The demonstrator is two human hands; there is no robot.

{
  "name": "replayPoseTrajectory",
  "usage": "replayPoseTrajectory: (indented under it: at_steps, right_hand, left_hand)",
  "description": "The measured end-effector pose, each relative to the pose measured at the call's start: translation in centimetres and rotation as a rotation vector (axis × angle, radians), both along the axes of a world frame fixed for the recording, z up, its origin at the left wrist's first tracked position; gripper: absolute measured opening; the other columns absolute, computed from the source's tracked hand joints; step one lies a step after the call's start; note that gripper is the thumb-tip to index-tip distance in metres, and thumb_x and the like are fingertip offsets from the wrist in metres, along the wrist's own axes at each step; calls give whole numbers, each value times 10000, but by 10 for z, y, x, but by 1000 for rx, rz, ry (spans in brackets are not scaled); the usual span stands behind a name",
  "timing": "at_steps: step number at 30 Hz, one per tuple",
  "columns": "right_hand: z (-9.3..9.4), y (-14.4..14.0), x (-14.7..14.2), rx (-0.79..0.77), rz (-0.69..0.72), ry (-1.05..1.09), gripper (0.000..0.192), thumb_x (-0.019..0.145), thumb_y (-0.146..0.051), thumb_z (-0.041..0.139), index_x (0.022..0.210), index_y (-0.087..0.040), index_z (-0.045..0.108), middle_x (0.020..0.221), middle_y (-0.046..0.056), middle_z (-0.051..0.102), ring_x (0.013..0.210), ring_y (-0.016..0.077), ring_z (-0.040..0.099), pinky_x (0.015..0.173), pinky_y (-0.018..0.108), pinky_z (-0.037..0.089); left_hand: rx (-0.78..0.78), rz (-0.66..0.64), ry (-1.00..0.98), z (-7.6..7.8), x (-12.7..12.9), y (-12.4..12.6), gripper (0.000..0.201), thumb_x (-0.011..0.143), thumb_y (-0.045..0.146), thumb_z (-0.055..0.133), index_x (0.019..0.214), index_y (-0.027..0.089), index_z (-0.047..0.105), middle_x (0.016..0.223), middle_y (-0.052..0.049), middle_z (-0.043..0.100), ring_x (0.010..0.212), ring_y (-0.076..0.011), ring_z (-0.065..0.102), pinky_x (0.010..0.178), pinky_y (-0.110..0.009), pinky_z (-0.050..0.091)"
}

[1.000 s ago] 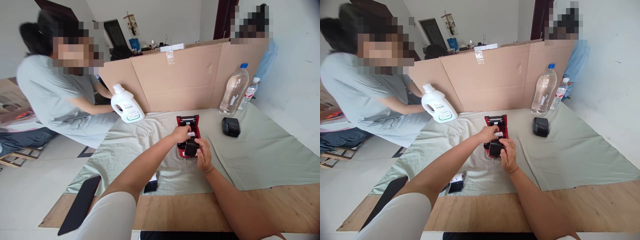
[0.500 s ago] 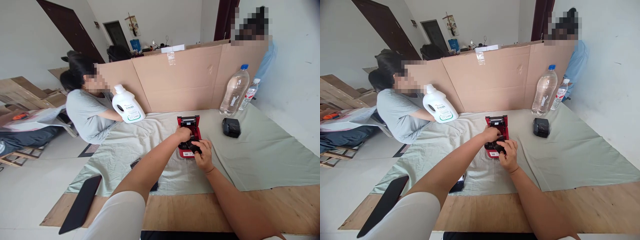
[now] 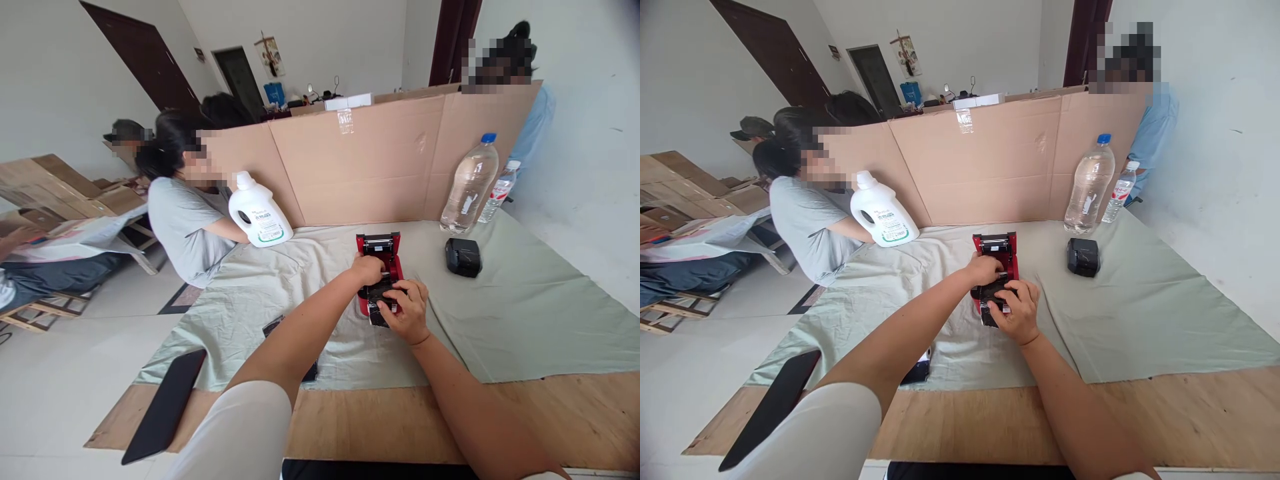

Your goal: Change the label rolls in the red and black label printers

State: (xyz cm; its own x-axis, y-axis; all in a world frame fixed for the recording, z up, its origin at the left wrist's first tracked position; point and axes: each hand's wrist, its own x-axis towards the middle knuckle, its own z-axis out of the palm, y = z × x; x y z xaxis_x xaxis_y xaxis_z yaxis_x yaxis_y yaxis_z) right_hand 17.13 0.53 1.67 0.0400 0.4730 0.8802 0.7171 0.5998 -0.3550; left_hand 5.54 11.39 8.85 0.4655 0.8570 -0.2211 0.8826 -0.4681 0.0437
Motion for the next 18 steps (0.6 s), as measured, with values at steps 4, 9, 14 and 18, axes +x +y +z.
replayPoseTrajectory:
  at_steps: [4, 9, 14, 18]
  right_hand:
    - [-5, 4, 1, -26, 50, 1, 184, 824, -337, 620, 960, -217, 649, 963, 52, 705, 1058, 263, 579, 929, 435, 406]
    - [-7, 3, 4, -78, 57, -28, 193, 902, -328, 505, 960, -232, 661, 991, 38, 725, 1099, 263, 569, 943, 442, 392]
    - [-8, 3, 6, -94, 64, -35, 249, 926, -294, 437, 999, -233, 667, 1059, 40, 721, 1128, 257, 553, 964, 450, 385]
    - [-7, 2, 6, -92, 71, -7, 278, 926, -262, 406, 1019, -240, 667, 1090, 40, 713, 1153, 251, 545, 980, 451, 388]
  left_hand:
    - [37, 36, -16, 2, 2, 0, 263, 846, 254, 542, 1065, 222, 684, 1087, -64, 725, 1048, -245, 636, 1003, -402, 370]
    - [40, 61, -17, 8, 2, 0, 220, 851, 271, 557, 1001, 226, 711, 1074, -56, 730, 1065, -240, 635, 997, -383, 390]
    - [39, 72, -6, 11, 3, -1, 232, 859, 351, 570, 976, 232, 732, 1068, -59, 733, 1069, -241, 637, 1006, -380, 393]
    - [60, 94, 9, 8, 8, 2, 216, 820, 331, 628, 958, 208, 740, 1051, -95, 728, 1057, -259, 642, 1000, -398, 402]
